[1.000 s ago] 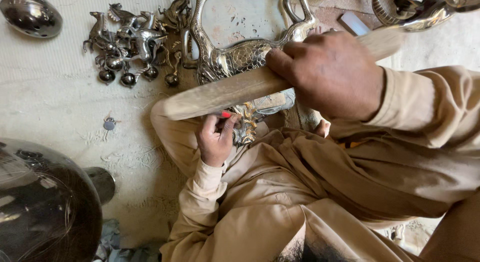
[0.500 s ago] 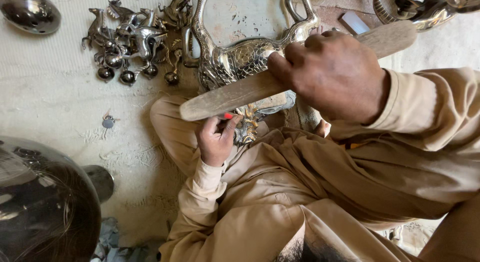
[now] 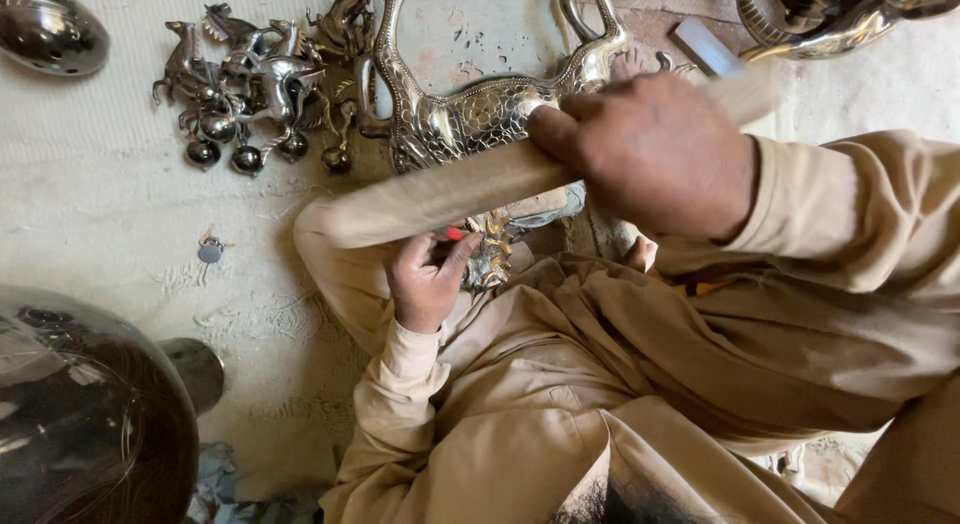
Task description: The person sits on the floor and uses a wooden mallet and a small chisel to engrave scale patterns onto a silver horse figurine. The person repeatedly taps the chisel along the figurine's body and neck, repositioning the object as needed.
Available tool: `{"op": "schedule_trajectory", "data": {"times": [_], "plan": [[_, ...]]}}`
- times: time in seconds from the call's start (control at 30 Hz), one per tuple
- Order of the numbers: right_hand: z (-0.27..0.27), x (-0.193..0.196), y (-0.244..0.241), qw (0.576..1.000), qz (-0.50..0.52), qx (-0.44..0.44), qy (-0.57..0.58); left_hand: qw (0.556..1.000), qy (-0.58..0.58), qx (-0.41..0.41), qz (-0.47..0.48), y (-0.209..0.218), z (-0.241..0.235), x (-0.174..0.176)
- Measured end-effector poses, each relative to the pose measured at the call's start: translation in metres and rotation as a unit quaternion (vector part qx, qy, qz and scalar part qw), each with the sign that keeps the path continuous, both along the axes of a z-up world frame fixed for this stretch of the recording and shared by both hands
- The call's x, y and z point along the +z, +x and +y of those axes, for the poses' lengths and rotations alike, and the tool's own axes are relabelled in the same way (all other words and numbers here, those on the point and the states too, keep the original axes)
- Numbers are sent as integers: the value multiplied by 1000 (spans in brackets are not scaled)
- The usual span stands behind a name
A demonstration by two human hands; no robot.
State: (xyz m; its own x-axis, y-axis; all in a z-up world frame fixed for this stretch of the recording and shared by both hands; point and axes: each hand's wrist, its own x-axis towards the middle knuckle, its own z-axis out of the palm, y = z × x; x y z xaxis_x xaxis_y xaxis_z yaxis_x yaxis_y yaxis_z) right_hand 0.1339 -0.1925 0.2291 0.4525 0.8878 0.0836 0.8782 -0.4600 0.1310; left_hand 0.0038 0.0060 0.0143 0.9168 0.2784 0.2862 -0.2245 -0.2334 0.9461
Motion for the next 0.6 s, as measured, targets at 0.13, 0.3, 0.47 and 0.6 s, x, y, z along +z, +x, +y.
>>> {"op": "schedule_trajectory", "data": {"times": [0.13,0.3,0.47,0.6], "plan": [[-1,4,3,999,-18,3,-33,1000,19,0,8,-1,3,0],[0,3,4,999,35,30,11,1000,26,-8,-1,-1,4,1],[1,3,5,999,-37,3,-24,999,28,-31,-16,2,8,7],[-1,2,5,999,51,-4,2,998,28,-49,-21,4,9,5]]}}
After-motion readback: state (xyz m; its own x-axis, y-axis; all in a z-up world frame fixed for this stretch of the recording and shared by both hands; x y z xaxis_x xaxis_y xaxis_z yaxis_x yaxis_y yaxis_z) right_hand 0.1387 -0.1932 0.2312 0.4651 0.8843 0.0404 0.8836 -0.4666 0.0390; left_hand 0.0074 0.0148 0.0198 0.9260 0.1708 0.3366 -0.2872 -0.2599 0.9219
